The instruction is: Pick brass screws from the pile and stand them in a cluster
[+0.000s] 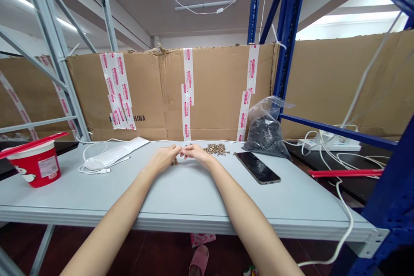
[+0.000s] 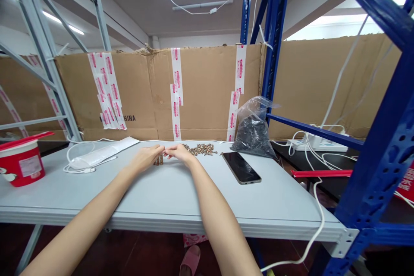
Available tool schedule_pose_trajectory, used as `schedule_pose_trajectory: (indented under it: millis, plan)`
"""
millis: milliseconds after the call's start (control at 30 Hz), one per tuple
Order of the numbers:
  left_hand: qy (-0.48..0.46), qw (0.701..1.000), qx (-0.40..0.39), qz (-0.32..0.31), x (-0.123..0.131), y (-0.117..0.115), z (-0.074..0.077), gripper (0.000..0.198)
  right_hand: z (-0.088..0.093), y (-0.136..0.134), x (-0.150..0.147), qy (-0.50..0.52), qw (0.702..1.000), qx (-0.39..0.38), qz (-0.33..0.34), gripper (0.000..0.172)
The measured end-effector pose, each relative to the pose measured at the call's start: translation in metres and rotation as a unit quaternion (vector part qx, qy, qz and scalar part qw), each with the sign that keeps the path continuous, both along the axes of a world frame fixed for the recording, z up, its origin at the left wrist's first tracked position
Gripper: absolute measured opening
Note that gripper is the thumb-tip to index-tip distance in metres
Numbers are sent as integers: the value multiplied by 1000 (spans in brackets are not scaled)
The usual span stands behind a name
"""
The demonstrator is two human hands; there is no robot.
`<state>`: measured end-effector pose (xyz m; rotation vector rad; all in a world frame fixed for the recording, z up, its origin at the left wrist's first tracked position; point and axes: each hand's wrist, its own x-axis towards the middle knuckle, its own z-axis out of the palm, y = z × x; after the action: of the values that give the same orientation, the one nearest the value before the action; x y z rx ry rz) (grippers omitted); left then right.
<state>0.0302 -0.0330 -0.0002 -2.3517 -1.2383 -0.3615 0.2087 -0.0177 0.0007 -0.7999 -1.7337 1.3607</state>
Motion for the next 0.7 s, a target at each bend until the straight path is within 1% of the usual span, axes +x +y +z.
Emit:
schedule_pose_trajectory:
  millis: [100, 200, 333, 433, 533, 600, 700]
  plan:
    - [-20, 1000, 4, 7, 1, -1, 2, 27, -2, 3, -1, -6, 1000, 3, 6, 18]
    - [-39, 999, -7, -8, 2, -2, 4, 26, -4, 6, 0, -5, 1000, 8, 0, 19]
    - [-24, 999, -29, -22, 4, -4, 4, 24, -4, 7, 1, -8, 1000, 21, 4, 21]
    - [-12, 1000, -12, -12, 3, -5, 4, 25, -3, 5, 0, -16, 999, 44, 20, 25]
    - [-9, 1000, 3, 2, 1, -3, 3, 29, -2, 3, 0, -32, 997, 69, 18, 27]
    - [-17, 1000, 4, 4, 0, 0, 2, 29, -2, 3, 1, -32, 997, 71, 10, 28]
    - [-28, 1000, -7, -8, -1, 1, 1, 24, -2, 4, 1, -21, 997, 68, 8, 30]
